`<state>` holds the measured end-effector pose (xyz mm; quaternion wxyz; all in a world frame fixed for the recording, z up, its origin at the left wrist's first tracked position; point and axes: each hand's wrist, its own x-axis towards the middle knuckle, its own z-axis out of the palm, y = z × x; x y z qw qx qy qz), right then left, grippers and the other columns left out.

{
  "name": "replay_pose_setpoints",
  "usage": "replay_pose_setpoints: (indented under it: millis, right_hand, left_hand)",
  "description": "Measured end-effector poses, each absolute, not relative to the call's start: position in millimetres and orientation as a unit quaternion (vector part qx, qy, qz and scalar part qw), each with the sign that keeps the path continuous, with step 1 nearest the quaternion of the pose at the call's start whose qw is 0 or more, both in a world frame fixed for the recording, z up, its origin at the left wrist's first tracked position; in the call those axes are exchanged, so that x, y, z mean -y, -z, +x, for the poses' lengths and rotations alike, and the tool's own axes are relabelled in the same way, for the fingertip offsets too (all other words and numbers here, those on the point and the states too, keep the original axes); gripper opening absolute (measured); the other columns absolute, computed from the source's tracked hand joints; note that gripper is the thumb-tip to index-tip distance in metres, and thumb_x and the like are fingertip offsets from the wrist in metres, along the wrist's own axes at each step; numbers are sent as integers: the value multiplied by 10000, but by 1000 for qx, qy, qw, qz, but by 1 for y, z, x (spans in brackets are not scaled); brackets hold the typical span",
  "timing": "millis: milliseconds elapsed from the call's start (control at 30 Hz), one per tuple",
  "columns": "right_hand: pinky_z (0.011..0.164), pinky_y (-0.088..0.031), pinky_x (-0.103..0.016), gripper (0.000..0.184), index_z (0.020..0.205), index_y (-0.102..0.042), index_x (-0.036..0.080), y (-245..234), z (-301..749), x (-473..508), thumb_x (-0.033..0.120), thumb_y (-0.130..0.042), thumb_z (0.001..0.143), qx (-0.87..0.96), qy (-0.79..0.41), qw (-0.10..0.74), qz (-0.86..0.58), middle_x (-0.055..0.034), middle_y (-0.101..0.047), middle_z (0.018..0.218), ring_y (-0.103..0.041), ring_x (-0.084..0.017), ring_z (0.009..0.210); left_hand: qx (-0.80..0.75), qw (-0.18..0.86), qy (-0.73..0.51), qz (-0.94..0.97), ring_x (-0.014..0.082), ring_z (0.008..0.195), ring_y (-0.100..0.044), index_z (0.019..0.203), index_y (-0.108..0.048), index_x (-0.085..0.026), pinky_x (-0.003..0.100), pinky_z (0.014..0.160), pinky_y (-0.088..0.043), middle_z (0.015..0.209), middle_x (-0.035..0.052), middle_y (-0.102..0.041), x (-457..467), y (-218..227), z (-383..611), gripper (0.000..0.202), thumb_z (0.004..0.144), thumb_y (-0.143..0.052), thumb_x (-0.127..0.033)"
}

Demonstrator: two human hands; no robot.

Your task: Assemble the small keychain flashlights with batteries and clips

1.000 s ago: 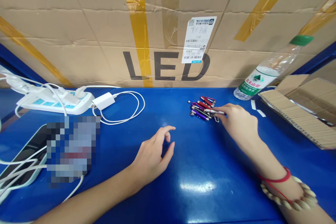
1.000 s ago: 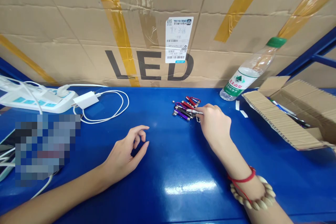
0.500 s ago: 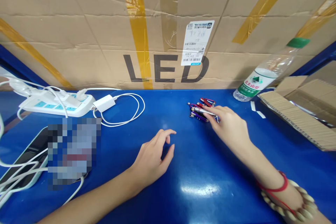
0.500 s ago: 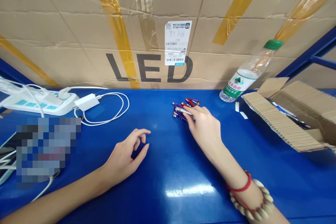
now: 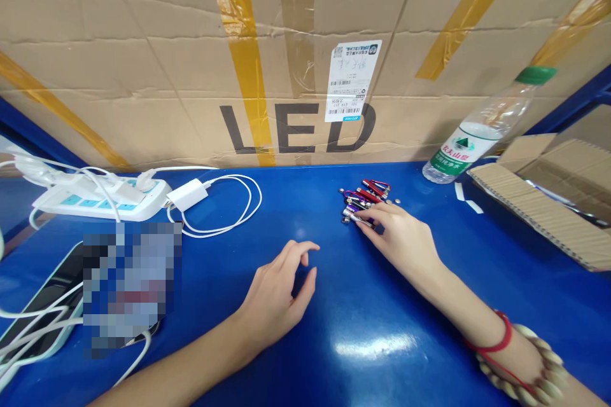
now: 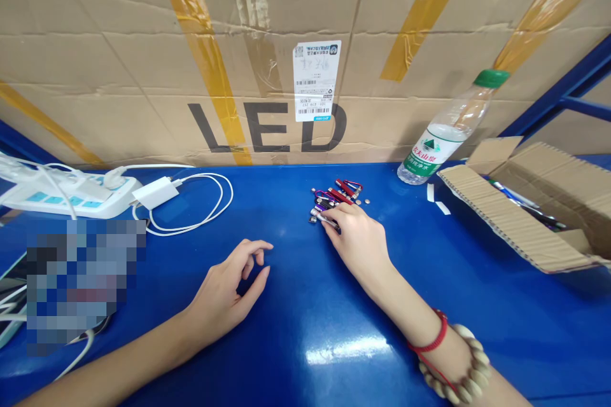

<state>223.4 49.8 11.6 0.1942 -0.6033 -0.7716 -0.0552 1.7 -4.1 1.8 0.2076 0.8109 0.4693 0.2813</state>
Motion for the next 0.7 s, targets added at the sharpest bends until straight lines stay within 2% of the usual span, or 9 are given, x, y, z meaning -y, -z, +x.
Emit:
replay_pose_setpoints:
  millis: [300,500,700]
  right_hand:
    - [617,-493,-252,154,916,-669,216,-7,225,-53,210,-543,826,782,58,224,-578,-29,-666,937,-626,-180,853]
    - [801,-477,-361,313,1074,-621,161,-6,227,-56,275,-598,783,782,115,234,-567,-97,-605,1086,-564,-249,984]
    - [636,-464,-277,145,846,-677,217,-9,227,-52,309,-572,808,784,121,205,-573,-27,-678,866,-623,-191,807]
  left_hand:
    - [-461,194,-287,817,89,580,-466,1121,-407,-239,195,537,-423,835,-16,-491,4,-2,3,265,868,-386,-164]
    - [-450,180,-292,825,97,620,-494,1084,-436,-232,188,553,-445,837,-6,-513,5,-5,2,236,867,-390,-153]
    - [-444,169,-300,827,97,626,-510,1059,-458,-221,190,573,-465,838,1,-527,5,-7,2,216,870,-384,-151]
